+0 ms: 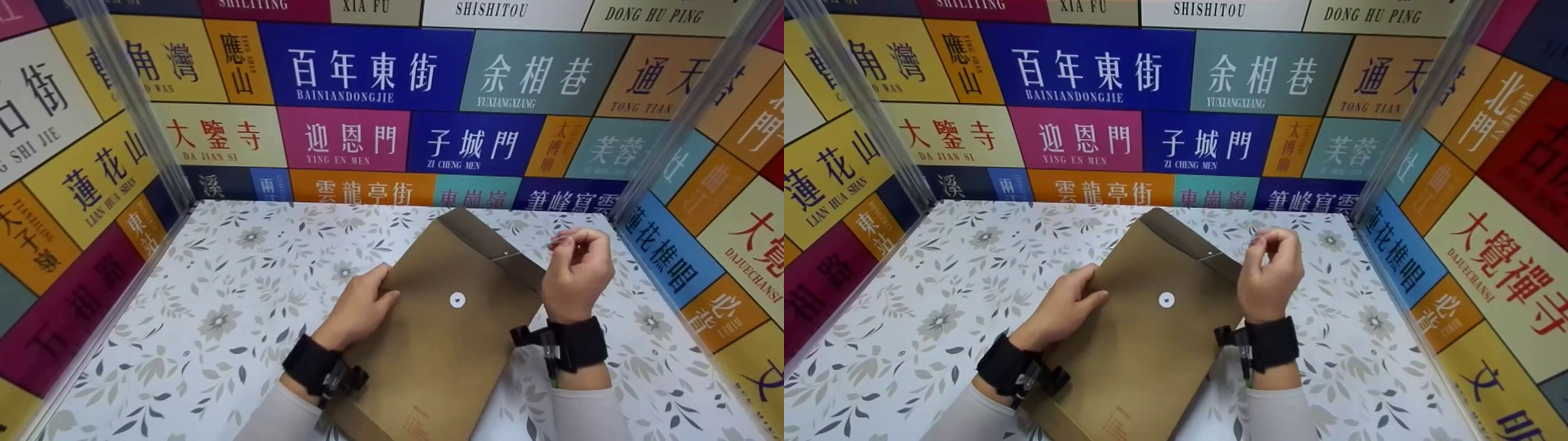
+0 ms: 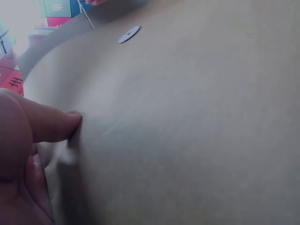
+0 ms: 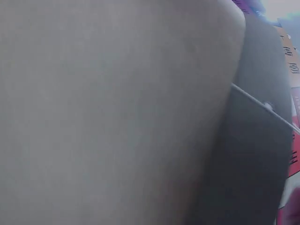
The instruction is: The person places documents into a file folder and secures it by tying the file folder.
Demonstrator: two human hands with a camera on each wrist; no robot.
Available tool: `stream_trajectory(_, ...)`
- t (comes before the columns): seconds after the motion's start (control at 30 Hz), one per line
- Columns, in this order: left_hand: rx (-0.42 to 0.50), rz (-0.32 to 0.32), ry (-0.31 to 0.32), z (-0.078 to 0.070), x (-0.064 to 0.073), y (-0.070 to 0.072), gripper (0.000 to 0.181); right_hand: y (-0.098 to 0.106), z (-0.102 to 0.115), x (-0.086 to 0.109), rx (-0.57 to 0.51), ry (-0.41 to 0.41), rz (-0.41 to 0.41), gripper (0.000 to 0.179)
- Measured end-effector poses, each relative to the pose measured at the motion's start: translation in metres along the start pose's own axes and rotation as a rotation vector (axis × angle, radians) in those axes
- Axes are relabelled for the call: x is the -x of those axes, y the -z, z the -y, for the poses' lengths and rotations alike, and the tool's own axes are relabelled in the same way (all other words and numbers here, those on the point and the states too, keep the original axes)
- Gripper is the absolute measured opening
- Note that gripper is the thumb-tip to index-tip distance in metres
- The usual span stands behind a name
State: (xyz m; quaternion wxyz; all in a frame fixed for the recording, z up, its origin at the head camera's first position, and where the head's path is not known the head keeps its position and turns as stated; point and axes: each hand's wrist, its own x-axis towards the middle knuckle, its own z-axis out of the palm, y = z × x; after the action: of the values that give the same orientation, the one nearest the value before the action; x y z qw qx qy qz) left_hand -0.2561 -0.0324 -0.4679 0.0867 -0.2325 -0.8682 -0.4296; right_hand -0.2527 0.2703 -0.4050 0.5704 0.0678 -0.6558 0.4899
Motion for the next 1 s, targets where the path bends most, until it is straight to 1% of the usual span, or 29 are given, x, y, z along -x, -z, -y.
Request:
stream_trajectory(0.07,-0.004,0.000,0.009,0.001,0.000,0.001,0.011,0.005,-0.003,-0.002,0.067,0.079,0.036,0.007)
stream_trajectory(0.13,0.000,0.000,0.018,0.001,0.000,0.003,0.010,0.011,-0.012,-0.005,0.133,0.149,0.068,0.004)
stream_trajectory(0.2,0.012,0.000,0.027,0.000,0.000,0.005,0.010,0.018,-0.022,-0.009,0.185,0.199,0.105,0.003)
stream_trajectory(0.27,0.022,-0.001,0.035,-0.002,0.000,0.007,0.010,0.023,-0.030,-0.012,0.225,0.232,0.131,0.004)
stream_trajectory(0.33,0.024,-0.004,0.036,-0.003,0.001,0.009,0.010,0.027,-0.033,-0.014,0.264,0.252,0.129,0.005)
stream_trajectory(0.43,0.018,-0.007,0.030,-0.004,0.001,0.009,0.010,0.030,-0.034,-0.015,0.314,0.257,0.075,0.002)
stream_trajectory(0.5,0.014,-0.006,0.027,-0.002,0.002,0.009,0.010,0.032,-0.033,-0.016,0.335,0.239,0.019,0.002)
stream_trajectory(0.57,0.012,-0.007,0.038,-0.001,0.001,0.010,0.013,0.034,-0.032,-0.019,0.346,0.195,-0.039,0.003)
stream_trajectory(0.67,0.014,-0.020,0.053,0.002,0.001,0.012,0.015,0.039,-0.030,-0.024,0.352,0.101,-0.112,0.002)
stream_trajectory(0.77,0.011,-0.041,0.057,0.004,0.001,0.015,0.013,0.043,-0.031,-0.028,0.343,-0.002,-0.144,0.005)
stream_trajectory(0.87,0.008,-0.055,0.064,0.006,0.000,0.016,0.012,0.047,-0.035,-0.030,0.346,-0.056,-0.100,0.004)
stream_trajectory(0.93,0.012,-0.061,0.079,0.007,0.000,0.017,0.014,0.049,-0.037,-0.031,0.358,-0.078,-0.033,0.005)
stream_trajectory(1.0,0.028,-0.068,0.098,0.007,0.001,0.018,0.019,0.050,-0.040,-0.031,0.377,-0.119,0.051,0.009)
